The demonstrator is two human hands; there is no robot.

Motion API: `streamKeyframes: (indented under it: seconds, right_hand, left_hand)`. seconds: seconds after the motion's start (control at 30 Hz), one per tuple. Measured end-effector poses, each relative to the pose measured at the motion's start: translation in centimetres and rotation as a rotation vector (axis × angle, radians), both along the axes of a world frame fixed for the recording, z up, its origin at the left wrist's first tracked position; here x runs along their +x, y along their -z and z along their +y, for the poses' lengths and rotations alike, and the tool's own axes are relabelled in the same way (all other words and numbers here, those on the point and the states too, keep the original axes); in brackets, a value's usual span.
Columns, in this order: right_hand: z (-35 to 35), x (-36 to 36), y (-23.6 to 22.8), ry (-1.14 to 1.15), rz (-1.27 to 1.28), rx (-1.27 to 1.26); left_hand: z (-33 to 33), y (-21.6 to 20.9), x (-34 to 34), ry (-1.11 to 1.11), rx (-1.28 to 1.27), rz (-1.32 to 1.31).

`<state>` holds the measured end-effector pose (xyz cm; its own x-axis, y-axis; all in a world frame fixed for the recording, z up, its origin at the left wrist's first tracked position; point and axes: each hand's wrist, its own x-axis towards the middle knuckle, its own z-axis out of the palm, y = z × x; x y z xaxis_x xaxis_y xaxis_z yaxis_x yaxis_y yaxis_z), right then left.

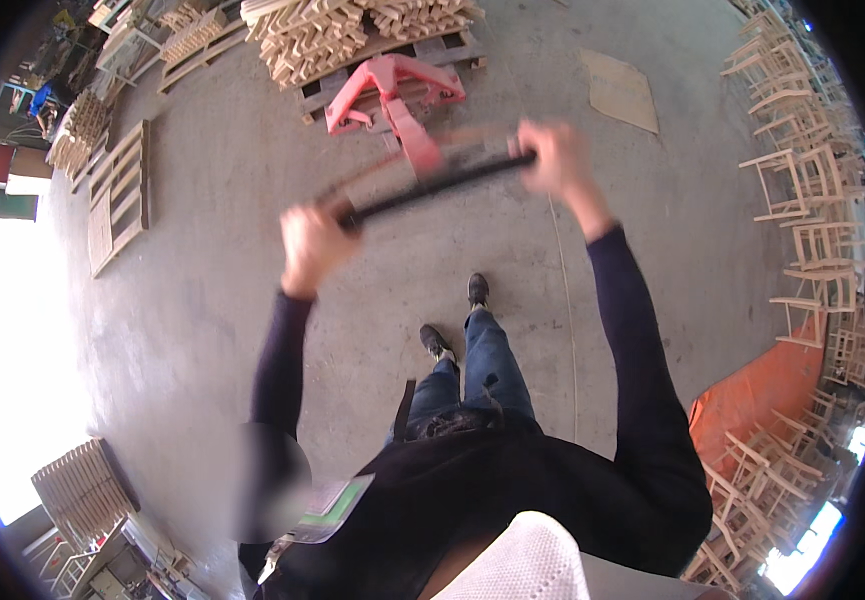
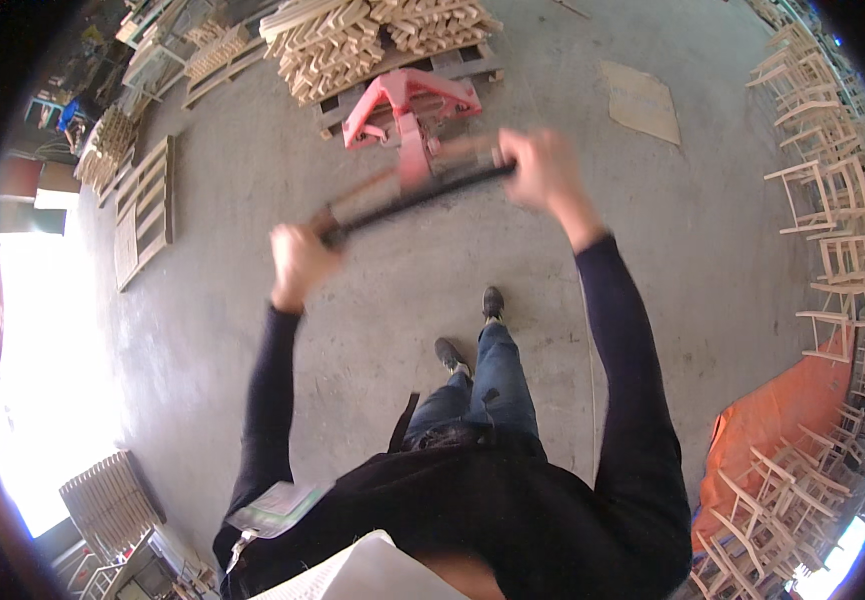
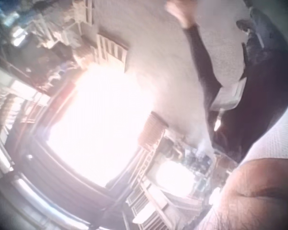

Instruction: The person moves a pallet jack to reposition a stack of curved wooden parts, then returns to a workbench and applies glue to the holes of several small wooden pieces using a brush.

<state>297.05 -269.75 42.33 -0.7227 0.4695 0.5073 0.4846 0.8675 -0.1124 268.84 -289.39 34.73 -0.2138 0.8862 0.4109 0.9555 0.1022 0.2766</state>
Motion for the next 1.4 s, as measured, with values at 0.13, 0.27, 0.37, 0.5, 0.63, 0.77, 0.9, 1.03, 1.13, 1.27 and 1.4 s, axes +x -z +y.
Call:
streamKeyframes:
  seconds: [0.13, 0.27, 0.37, 0.5, 0.63, 0.77, 0.9, 1.03, 1.13, 1.27, 1.4]
  right_hand:
    - [-0.2, -1.9, -0.8, -0.074, 0.152, 0.200]
    - [-8.5, 7.1, 13.3, -0.074, 0.187, 0.126]
    - [-14.8, 14.2, 25.5, 0.015, -0.263, -0.189]
    - [-13.2, 13.3, 25.5, 0.015, -0.566, -0.426]
    - [-5.4, 7.1, 11.5, -0.017, -0.183, -0.138]
    - [2.9, -3.1, -2.8, 0.008, 0.154, 0.086]
    - [0.3, -1.9, 1.1, -0.086, 0.184, 0.177]
    - [-9.2, 7.4, 15.3, 0.006, 0.116, 0.042]
    - [-14.1, 14.1, 26.0, 0.092, -0.272, -0.227]
    - [-11.6, 12.4, 24.6, 0.061, -0.615, -0.551]
    - [-4.8, 5.1, 10.3, -0.044, -0.160, -0.093]
  left_hand:
    - [0.5, -1.1, -2.0, -0.029, 0.159, -0.082]
    - [-8.6, 11.6, 6.3, 0.154, 0.013, -0.153]
    - [-13.0, 23.7, 12.6, 0.362, -0.369, -0.306]
    - [-10.5, 23.3, 12.3, 0.392, -0.697, -0.336]
    - [-5.6, 7.1, 5.2, 0.257, -0.467, -0.030]
    - [4.2, -3.8, -2.2, -0.087, 0.117, -0.158]
    - [0.6, -0.3, -2.4, 0.007, 0.079, -0.081]
    - [-8.6, 13.9, 6.6, 0.119, 0.027, -0.170]
    - [-12.4, 24.6, 12.9, 0.323, -0.300, -0.203]
    - [-8.5, 23.6, 12.2, 0.384, -0.892, -0.324]
    - [-3.2, 11.6, 3.6, 0.281, -0.555, 0.141]
